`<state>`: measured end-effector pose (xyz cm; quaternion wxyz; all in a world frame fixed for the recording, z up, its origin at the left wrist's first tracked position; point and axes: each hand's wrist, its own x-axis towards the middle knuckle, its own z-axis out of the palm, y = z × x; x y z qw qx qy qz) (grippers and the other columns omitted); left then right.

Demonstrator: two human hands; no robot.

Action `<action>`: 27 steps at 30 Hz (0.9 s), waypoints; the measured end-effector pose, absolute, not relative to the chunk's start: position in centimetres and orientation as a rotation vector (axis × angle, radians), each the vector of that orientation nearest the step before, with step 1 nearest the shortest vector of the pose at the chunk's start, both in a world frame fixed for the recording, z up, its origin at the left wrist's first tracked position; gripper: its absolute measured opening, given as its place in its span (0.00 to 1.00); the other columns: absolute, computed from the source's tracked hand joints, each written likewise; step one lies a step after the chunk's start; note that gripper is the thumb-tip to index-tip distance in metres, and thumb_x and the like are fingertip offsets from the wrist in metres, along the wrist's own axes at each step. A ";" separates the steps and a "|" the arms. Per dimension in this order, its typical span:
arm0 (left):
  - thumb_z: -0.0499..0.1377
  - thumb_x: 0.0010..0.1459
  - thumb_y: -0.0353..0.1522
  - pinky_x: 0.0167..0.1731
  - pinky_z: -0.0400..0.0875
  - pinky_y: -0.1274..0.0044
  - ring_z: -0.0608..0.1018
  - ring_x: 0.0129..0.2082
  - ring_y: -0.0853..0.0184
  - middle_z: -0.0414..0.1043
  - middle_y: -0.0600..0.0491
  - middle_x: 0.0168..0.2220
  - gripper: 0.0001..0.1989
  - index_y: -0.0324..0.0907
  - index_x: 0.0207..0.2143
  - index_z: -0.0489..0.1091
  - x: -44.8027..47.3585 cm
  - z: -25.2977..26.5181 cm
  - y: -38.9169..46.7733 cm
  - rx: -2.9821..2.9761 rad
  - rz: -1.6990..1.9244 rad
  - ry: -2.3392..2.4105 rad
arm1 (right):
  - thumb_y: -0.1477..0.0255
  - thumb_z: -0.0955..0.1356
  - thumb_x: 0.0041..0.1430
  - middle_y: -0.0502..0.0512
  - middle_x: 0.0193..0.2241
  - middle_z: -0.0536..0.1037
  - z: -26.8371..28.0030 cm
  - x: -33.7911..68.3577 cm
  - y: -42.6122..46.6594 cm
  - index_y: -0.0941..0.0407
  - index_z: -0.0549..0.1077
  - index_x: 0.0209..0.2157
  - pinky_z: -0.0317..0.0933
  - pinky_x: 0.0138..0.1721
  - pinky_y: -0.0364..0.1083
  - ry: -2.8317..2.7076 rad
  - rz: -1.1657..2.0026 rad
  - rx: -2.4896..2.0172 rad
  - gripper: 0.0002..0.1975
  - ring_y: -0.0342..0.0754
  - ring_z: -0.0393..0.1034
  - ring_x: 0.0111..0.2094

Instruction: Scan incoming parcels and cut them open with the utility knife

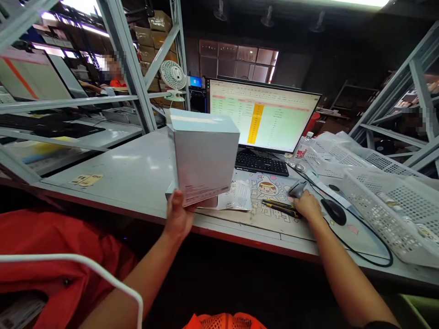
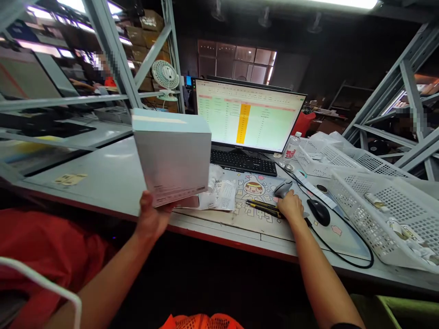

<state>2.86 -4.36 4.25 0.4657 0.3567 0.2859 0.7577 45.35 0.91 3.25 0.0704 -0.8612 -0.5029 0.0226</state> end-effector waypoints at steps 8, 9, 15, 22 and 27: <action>0.71 0.54 0.59 0.46 0.85 0.71 0.81 0.58 0.51 0.79 0.41 0.58 0.41 0.43 0.60 0.73 12.1 3.6 -2.7 0.707 1.570 0.517 | 0.54 0.69 0.63 0.56 0.34 0.83 10.2 45.0 -6.8 0.52 0.80 0.38 0.72 0.39 0.53 -1.884 0.203 -1.810 0.16 0.59 0.79 0.37; 0.71 0.54 0.59 0.46 0.85 0.70 0.81 0.57 0.50 0.79 0.41 0.57 0.41 0.42 0.59 0.74 12.6 3.4 -2.5 0.717 1.556 0.516 | 0.53 0.70 0.63 0.55 0.34 0.83 11.2 44.5 -8.5 0.51 0.81 0.38 0.72 0.39 0.53 -1.948 0.271 -1.676 0.16 0.58 0.79 0.37; 0.73 0.51 0.59 0.42 0.85 0.72 0.82 0.55 0.51 0.80 0.42 0.55 0.39 0.41 0.53 0.75 14.7 2.9 -2.0 0.742 1.521 0.552 | 0.56 0.72 0.65 0.50 0.32 0.83 13.8 41.5 -13.3 0.52 0.83 0.39 0.72 0.36 0.48 -2.137 0.465 -1.488 0.14 0.55 0.79 0.35; 0.72 0.53 0.59 0.43 0.85 0.69 0.81 0.56 0.49 0.80 0.41 0.55 0.40 0.42 0.57 0.73 13.2 3.0 -3.0 0.793 1.481 0.558 | 0.55 0.71 0.61 0.56 0.34 0.83 8.6 45.9 -5.3 0.52 0.81 0.40 0.71 0.40 0.52 -1.887 0.111 -1.810 0.16 0.59 0.78 0.37; 0.73 0.52 0.58 0.53 0.81 0.61 0.81 0.56 0.44 0.80 0.39 0.53 0.42 0.40 0.59 0.75 10.0 2.2 -5.0 0.974 1.271 0.495 | 0.63 0.70 0.61 0.66 0.49 0.83 4.6 46.6 -0.4 0.57 0.77 0.54 0.68 0.54 0.54 -1.791 0.101 -2.116 0.22 0.62 0.77 0.52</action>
